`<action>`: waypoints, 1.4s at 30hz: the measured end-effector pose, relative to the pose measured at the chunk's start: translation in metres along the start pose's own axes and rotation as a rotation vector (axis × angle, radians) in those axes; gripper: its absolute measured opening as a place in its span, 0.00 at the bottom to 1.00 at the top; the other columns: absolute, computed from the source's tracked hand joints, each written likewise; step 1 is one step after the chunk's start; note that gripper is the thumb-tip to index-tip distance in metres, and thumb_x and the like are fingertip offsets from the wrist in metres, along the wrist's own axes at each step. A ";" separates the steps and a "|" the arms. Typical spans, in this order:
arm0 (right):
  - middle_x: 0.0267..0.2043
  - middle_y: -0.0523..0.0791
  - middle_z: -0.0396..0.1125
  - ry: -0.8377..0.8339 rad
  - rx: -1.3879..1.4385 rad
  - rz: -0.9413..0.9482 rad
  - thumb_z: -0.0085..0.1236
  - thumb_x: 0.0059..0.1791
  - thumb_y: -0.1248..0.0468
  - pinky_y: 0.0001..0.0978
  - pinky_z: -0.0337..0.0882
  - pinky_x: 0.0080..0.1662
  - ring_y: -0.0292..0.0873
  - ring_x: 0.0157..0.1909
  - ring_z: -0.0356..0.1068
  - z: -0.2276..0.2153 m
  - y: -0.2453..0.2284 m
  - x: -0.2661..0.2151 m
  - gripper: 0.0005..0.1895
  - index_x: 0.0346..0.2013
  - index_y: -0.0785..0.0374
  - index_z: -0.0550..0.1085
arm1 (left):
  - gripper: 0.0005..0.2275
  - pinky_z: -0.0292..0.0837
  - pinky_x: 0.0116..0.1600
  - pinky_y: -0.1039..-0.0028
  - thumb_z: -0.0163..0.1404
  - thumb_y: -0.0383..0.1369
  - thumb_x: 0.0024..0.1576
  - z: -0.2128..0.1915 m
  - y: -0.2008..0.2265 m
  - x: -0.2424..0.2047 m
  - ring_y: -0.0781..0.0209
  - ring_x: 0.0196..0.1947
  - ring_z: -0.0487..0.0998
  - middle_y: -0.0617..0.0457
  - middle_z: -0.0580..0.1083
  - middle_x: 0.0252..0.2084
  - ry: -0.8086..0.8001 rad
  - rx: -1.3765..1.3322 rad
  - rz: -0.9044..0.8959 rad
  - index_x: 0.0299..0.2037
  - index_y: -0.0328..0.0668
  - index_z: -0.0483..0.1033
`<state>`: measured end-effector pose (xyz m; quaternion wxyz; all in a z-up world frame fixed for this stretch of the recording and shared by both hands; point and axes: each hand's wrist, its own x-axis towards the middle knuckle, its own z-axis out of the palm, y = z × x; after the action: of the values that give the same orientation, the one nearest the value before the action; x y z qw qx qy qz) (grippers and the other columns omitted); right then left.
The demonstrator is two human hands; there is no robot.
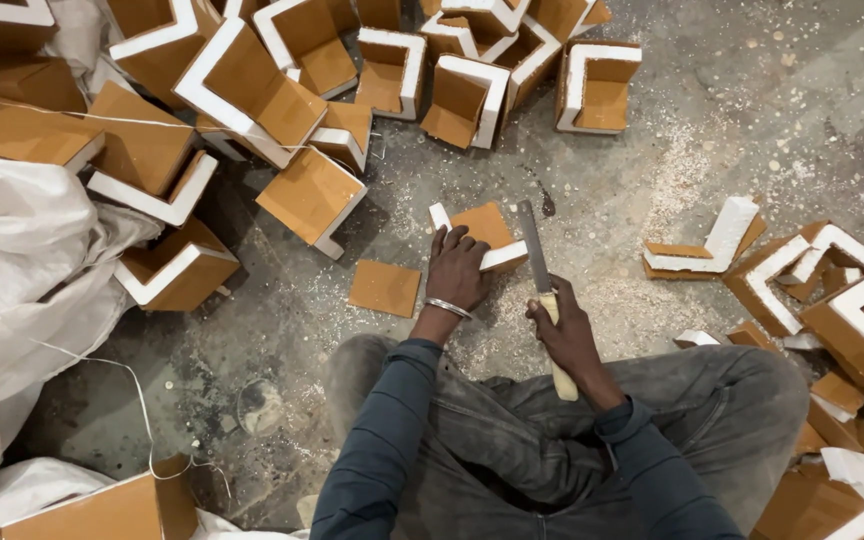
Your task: The person cuts and shapes brown and white L-shaped foam or cardboard pieces using a hand saw while sitting on the floor.
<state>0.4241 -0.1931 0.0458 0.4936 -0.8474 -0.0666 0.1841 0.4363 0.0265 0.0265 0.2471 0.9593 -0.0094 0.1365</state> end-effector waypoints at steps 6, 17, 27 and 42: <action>0.34 0.45 0.73 0.133 0.196 -0.062 0.53 0.54 0.59 0.31 0.70 0.29 0.35 0.26 0.68 -0.015 0.004 0.005 0.24 0.63 0.60 0.61 | 0.19 0.40 0.73 0.46 0.65 0.37 0.42 -0.014 -0.020 0.014 0.39 0.71 0.55 0.43 0.71 0.59 -0.114 -0.239 -0.038 0.42 0.41 0.77; 0.35 0.45 0.72 0.094 0.229 -0.071 0.50 0.56 0.56 0.30 0.70 0.30 0.33 0.26 0.68 -0.021 0.006 0.011 0.24 0.65 0.60 0.61 | 0.24 0.65 0.71 0.51 0.49 0.20 0.49 -0.008 -0.048 0.005 0.37 0.69 0.66 0.41 0.67 0.69 0.330 -0.276 -0.361 0.58 0.45 0.76; 0.34 0.44 0.74 0.040 0.138 -0.046 0.48 0.56 0.55 0.29 0.71 0.30 0.33 0.26 0.70 -0.015 0.001 0.007 0.23 0.64 0.60 0.62 | 0.31 0.50 0.66 0.46 0.62 0.46 0.46 -0.007 0.009 0.006 0.34 0.60 0.67 0.37 0.74 0.51 0.099 0.034 -0.005 0.55 0.29 0.73; 0.24 0.50 0.73 -0.020 -0.245 0.026 0.52 0.54 0.50 0.38 0.69 0.29 0.44 0.23 0.73 -0.001 -0.020 0.012 0.22 0.56 0.58 0.71 | 0.19 0.48 0.74 0.53 0.58 0.32 0.47 0.002 -0.001 0.006 0.45 0.67 0.66 0.47 0.77 0.48 0.000 -0.091 -0.010 0.50 0.43 0.78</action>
<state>0.4371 -0.1804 0.0608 0.3833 -0.9002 -0.0826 0.1893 0.4429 0.0268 0.0255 0.2912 0.9471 -0.0109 0.1347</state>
